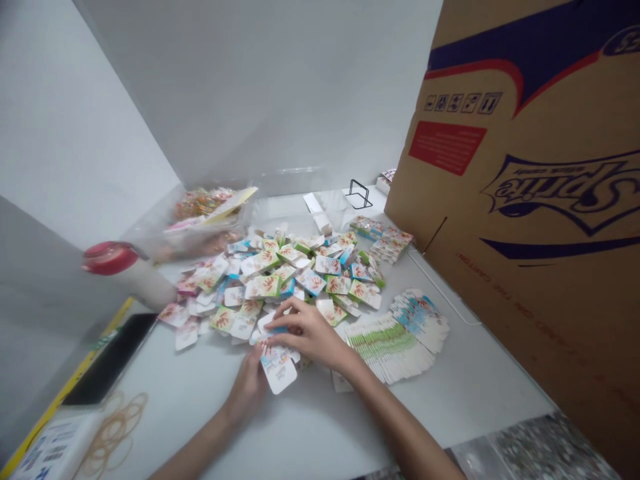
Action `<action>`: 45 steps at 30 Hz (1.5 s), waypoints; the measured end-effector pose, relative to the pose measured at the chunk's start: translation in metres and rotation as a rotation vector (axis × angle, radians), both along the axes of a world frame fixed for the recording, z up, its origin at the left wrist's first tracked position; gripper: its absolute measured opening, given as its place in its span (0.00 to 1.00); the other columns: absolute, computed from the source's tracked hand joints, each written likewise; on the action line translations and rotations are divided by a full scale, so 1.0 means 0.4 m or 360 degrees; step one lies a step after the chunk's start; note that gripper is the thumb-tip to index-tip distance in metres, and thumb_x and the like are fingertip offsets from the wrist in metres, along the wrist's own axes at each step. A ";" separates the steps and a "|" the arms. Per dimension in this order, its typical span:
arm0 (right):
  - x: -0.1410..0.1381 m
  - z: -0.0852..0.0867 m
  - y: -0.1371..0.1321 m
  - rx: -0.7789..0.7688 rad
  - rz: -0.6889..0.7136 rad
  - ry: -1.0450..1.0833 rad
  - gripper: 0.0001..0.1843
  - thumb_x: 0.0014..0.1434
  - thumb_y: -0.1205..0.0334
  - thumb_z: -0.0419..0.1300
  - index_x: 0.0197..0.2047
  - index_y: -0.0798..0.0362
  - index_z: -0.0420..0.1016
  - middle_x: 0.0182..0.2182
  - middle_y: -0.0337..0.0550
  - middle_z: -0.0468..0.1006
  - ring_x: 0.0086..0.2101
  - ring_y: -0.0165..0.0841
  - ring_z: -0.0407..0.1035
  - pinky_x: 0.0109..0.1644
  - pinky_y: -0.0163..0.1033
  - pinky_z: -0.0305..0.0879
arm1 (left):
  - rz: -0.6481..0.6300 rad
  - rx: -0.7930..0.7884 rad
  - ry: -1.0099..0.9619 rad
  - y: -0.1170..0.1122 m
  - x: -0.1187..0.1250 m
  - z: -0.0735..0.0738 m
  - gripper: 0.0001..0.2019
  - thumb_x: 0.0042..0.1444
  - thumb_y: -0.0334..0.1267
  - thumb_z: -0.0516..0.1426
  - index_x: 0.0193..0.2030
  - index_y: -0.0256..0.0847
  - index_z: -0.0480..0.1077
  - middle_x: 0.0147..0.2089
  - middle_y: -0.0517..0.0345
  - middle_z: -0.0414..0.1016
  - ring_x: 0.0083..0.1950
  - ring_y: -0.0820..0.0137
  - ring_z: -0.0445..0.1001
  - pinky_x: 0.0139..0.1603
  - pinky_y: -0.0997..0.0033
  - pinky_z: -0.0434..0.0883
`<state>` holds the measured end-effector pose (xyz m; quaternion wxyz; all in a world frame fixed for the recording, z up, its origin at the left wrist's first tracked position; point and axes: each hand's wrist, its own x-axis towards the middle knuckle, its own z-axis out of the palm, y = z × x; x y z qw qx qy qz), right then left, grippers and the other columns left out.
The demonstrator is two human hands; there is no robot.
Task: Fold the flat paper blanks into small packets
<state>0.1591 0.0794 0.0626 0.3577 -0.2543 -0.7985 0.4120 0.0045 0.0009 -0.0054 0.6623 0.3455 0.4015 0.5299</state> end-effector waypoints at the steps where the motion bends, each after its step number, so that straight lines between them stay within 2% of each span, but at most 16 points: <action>1: -0.001 -0.002 0.000 0.0027 -0.0017 -0.0007 0.15 0.57 0.53 0.64 0.46 0.48 0.80 0.44 0.46 0.69 0.44 0.33 0.67 0.47 0.37 0.65 | -0.0001 -0.0013 -0.0003 0.000 0.000 0.003 0.26 0.61 0.57 0.51 0.48 0.33 0.71 0.50 0.44 0.75 0.49 0.60 0.75 0.53 0.60 0.70; 6: -0.005 -0.008 0.000 0.0060 -0.0171 0.0015 0.16 0.56 0.53 0.65 0.48 0.47 0.79 0.46 0.47 0.66 0.45 0.33 0.65 0.46 0.36 0.65 | -0.0097 -0.0003 -0.0085 0.002 0.001 0.035 0.28 0.59 0.59 0.52 0.54 0.37 0.68 0.58 0.43 0.69 0.59 0.59 0.69 0.59 0.61 0.67; 8: -0.005 -0.008 -0.001 0.0052 -0.0158 0.0058 0.15 0.56 0.54 0.65 0.47 0.48 0.80 0.46 0.46 0.66 0.45 0.32 0.65 0.47 0.36 0.65 | -0.0071 -0.0056 -0.0015 0.005 0.001 0.050 0.31 0.55 0.62 0.55 0.53 0.36 0.68 0.57 0.42 0.71 0.58 0.58 0.70 0.57 0.60 0.68; 11: -0.004 -0.007 -0.001 0.0041 -0.0141 0.0119 0.14 0.56 0.56 0.66 0.46 0.49 0.79 0.44 0.45 0.65 0.42 0.30 0.65 0.45 0.35 0.65 | -0.0036 -0.0119 0.0143 0.010 -0.002 0.065 0.36 0.46 0.66 0.58 0.48 0.33 0.67 0.42 0.41 0.77 0.44 0.57 0.77 0.45 0.62 0.73; 13: -0.005 -0.006 -0.001 0.0048 -0.0160 0.0128 0.14 0.55 0.56 0.66 0.45 0.50 0.79 0.42 0.44 0.64 0.41 0.29 0.65 0.44 0.34 0.64 | -0.0044 -0.0106 0.0223 0.014 -0.009 0.063 0.40 0.42 0.69 0.59 0.47 0.32 0.66 0.32 0.46 0.76 0.33 0.62 0.76 0.36 0.65 0.72; 14: -0.005 -0.006 -0.001 0.0060 -0.0166 0.0120 0.13 0.56 0.57 0.66 0.44 0.50 0.79 0.41 0.44 0.63 0.41 0.29 0.65 0.44 0.35 0.64 | -0.0028 -0.0075 0.0239 0.015 -0.014 0.059 0.40 0.41 0.70 0.59 0.47 0.33 0.66 0.31 0.48 0.76 0.31 0.63 0.75 0.34 0.66 0.72; 16: -0.006 -0.006 -0.001 0.0078 -0.0143 0.0089 0.10 0.57 0.58 0.65 0.41 0.51 0.79 0.41 0.44 0.63 0.42 0.30 0.64 0.46 0.35 0.63 | 0.0045 0.0022 0.0212 0.019 -0.025 0.044 0.38 0.42 0.68 0.59 0.47 0.35 0.66 0.37 0.49 0.75 0.35 0.64 0.75 0.38 0.67 0.71; 18: -0.006 -0.007 -0.001 0.0025 -0.0091 0.0066 0.08 0.58 0.59 0.64 0.41 0.51 0.79 0.42 0.44 0.63 0.40 0.28 0.65 0.44 0.34 0.63 | 0.0074 0.0129 0.0191 0.026 -0.035 0.031 0.32 0.48 0.65 0.59 0.48 0.37 0.67 0.44 0.49 0.74 0.42 0.63 0.74 0.43 0.67 0.71; 20: -0.007 -0.007 -0.003 -0.0058 -0.0052 0.0057 0.10 0.59 0.58 0.63 0.44 0.50 0.78 0.44 0.43 0.63 0.37 0.26 0.65 0.41 0.33 0.64 | 0.0045 0.0201 0.0208 0.034 -0.041 0.026 0.30 0.51 0.61 0.59 0.49 0.37 0.68 0.45 0.49 0.73 0.45 0.63 0.73 0.46 0.67 0.70; 26: -0.004 0.001 -0.013 -0.0180 -0.0038 0.0072 0.12 0.60 0.58 0.62 0.48 0.47 0.74 0.44 0.42 0.63 0.38 0.27 0.63 0.40 0.32 0.62 | -0.0094 0.0367 0.0307 0.051 -0.044 0.069 0.32 0.49 0.58 0.62 0.55 0.37 0.68 0.51 0.47 0.72 0.54 0.58 0.69 0.53 0.65 0.68; 30: 0.001 0.011 -0.015 -0.0188 0.0011 0.0059 0.10 0.61 0.59 0.62 0.45 0.49 0.73 0.43 0.42 0.62 0.40 0.28 0.62 0.42 0.33 0.61 | -0.0210 0.0432 0.0388 0.046 -0.042 0.088 0.33 0.50 0.59 0.61 0.55 0.35 0.67 0.52 0.46 0.72 0.55 0.57 0.69 0.53 0.66 0.67; 36: 0.003 0.018 -0.013 -0.0264 0.0139 -0.0049 0.09 0.61 0.56 0.60 0.40 0.53 0.69 0.41 0.41 0.61 0.37 0.26 0.61 0.40 0.32 0.60 | -0.0294 0.0432 0.0375 0.042 -0.031 0.075 0.32 0.52 0.59 0.59 0.55 0.34 0.67 0.52 0.46 0.72 0.53 0.59 0.69 0.50 0.68 0.67; 38: 0.004 0.018 -0.012 -0.0251 0.0147 -0.0055 0.10 0.64 0.56 0.58 0.38 0.54 0.68 0.39 0.40 0.61 0.36 0.26 0.60 0.40 0.32 0.59 | -0.0327 0.0392 0.0371 0.041 -0.029 0.074 0.31 0.51 0.58 0.60 0.52 0.33 0.68 0.48 0.46 0.73 0.51 0.60 0.69 0.46 0.70 0.68; 40: 0.006 0.017 -0.008 -0.0229 0.0153 -0.0057 0.12 0.66 0.55 0.55 0.36 0.55 0.67 0.38 0.41 0.61 0.36 0.27 0.59 0.40 0.33 0.58 | -0.0326 0.0291 0.0422 0.041 -0.030 0.074 0.29 0.50 0.58 0.61 0.46 0.32 0.70 0.40 0.49 0.73 0.43 0.65 0.71 0.40 0.73 0.68; 43: 0.012 0.015 0.004 -0.0260 0.0152 -0.0029 0.16 0.66 0.54 0.53 0.33 0.57 0.68 0.37 0.41 0.63 0.36 0.27 0.60 0.41 0.33 0.58 | -0.0260 0.0131 0.0558 0.043 -0.036 0.075 0.27 0.50 0.59 0.60 0.35 0.30 0.69 0.30 0.53 0.70 0.30 0.73 0.66 0.31 0.75 0.65; 45: 0.019 0.012 0.014 -0.0388 0.0161 0.0011 0.18 0.67 0.52 0.52 0.34 0.58 0.70 0.34 0.42 0.65 0.33 0.26 0.62 0.38 0.33 0.59 | -0.0237 0.0128 0.0610 0.043 -0.040 0.073 0.26 0.49 0.58 0.61 0.33 0.30 0.68 0.30 0.53 0.69 0.30 0.73 0.65 0.32 0.75 0.66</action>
